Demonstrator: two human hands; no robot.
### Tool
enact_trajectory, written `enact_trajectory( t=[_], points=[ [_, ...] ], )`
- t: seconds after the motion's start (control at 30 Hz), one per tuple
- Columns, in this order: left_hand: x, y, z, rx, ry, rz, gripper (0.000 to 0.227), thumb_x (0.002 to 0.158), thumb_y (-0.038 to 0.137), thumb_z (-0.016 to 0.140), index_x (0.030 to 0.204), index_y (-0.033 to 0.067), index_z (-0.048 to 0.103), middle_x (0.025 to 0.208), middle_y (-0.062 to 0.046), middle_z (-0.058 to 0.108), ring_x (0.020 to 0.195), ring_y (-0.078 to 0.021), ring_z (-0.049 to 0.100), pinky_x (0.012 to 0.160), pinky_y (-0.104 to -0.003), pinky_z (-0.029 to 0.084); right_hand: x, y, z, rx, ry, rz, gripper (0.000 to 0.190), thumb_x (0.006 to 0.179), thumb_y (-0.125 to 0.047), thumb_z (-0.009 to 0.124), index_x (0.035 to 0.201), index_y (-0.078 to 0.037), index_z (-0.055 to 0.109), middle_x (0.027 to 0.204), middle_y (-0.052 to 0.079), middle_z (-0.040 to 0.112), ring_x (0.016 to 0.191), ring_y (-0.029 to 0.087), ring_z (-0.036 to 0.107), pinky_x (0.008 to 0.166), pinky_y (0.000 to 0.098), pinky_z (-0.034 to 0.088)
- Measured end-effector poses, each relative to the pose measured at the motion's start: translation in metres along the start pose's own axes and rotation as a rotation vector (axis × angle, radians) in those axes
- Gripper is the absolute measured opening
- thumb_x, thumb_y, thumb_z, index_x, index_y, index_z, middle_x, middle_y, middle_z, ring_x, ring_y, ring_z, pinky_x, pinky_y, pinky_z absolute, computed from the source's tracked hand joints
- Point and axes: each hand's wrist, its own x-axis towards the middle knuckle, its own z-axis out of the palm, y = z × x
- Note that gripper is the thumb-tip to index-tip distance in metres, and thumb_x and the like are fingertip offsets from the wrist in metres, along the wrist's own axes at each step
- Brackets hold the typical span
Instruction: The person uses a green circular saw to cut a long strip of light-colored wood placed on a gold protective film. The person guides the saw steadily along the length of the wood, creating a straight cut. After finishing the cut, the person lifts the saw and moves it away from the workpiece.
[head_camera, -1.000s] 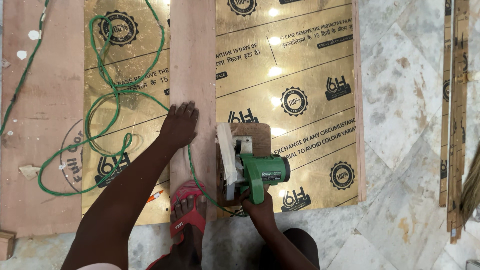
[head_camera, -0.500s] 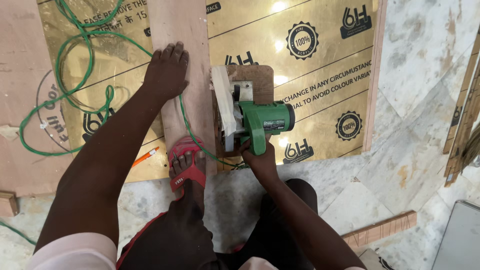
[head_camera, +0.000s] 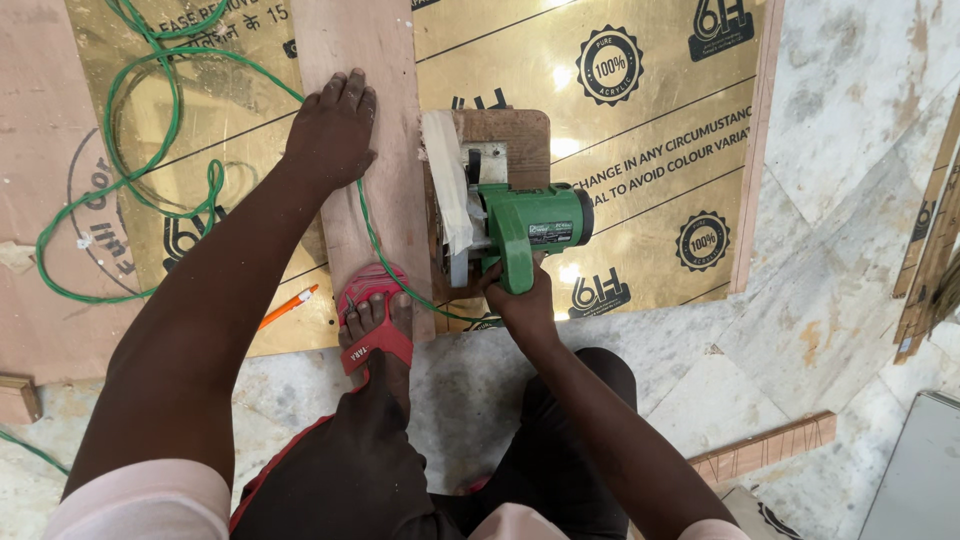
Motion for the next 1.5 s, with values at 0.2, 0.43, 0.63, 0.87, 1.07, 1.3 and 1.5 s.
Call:
enact_trajectory(
  t=[0.2,0.43,0.63,0.87,1.07,1.3,1.5],
  points=[
    [0.000,0.000,-0.003,-0.015,-0.015,-0.002,0.087,0.083,0.036,0.080,0.153,-0.0011,0.044,0.163,-0.022,0.035,0.148,-0.0371,0.037,0.112,-0.050,0.040,0.005,0.001,0.001,0.017,0.006,0.010,0.013,0.075,0.000,0.066,0.088,-0.003,0.063,0.083,0.007,0.071,0.073,0.012,0.065,0.066,0.0278,0.053],
    [-0.001,0.000,-0.002,-0.013,0.007,-0.002,0.087,0.082,0.037,0.080,0.152,-0.0004,0.045,0.163,-0.021,0.036,0.147,-0.0366,0.038,0.111,-0.050,0.041,0.007,-0.005,0.001,0.029,-0.005,0.040,0.011,0.075,0.000,0.064,0.086,-0.002,0.065,0.082,0.007,0.070,0.070,0.013,0.062,0.063,0.0281,0.051],
    [-0.001,-0.001,-0.002,-0.006,0.002,-0.002,0.086,0.083,0.036,0.080,0.153,-0.0002,0.045,0.164,-0.021,0.036,0.148,-0.0360,0.038,0.113,-0.049,0.041,0.010,-0.009,0.001,0.008,-0.009,0.017,0.011,0.074,-0.001,0.066,0.085,-0.002,0.065,0.083,0.007,0.071,0.072,0.013,0.064,0.066,0.0286,0.053],
    [0.001,0.001,-0.012,-0.048,-0.031,-0.018,0.083,0.082,0.034,0.079,0.151,0.0003,0.044,0.162,-0.020,0.035,0.147,-0.0360,0.037,0.111,-0.049,0.041,0.015,-0.012,0.002,0.000,0.013,0.017,0.014,0.073,-0.001,0.066,0.088,-0.002,0.064,0.082,0.008,0.071,0.072,0.014,0.064,0.066,0.0286,0.052],
    [0.001,0.003,-0.016,-0.065,-0.022,-0.027,0.080,0.081,0.031,0.079,0.148,0.0009,0.047,0.161,-0.019,0.037,0.146,-0.0351,0.038,0.111,-0.049,0.041,0.018,-0.017,0.004,0.074,0.008,0.033,0.017,0.074,0.001,0.063,0.091,-0.002,0.061,0.082,0.007,0.071,0.068,0.013,0.062,0.062,0.0279,0.050],
    [0.003,0.003,-0.016,-0.049,0.013,-0.017,0.079,0.080,0.030,0.080,0.146,-0.0004,0.049,0.159,-0.019,0.040,0.144,-0.0349,0.041,0.110,-0.049,0.042,0.019,-0.029,0.005,0.080,-0.011,0.029,0.016,0.075,0.002,0.062,0.091,-0.001,0.062,0.081,0.007,0.071,0.069,0.012,0.062,0.061,0.0279,0.051],
    [0.006,0.004,-0.014,-0.059,0.013,-0.019,0.077,0.080,0.028,0.080,0.144,-0.0006,0.049,0.158,-0.020,0.040,0.143,-0.0360,0.041,0.109,-0.049,0.042,0.022,-0.032,0.005,0.098,-0.018,0.054,0.015,0.076,0.002,0.063,0.091,-0.001,0.064,0.079,0.007,0.069,0.067,0.013,0.061,0.060,0.0288,0.049]
  ],
)
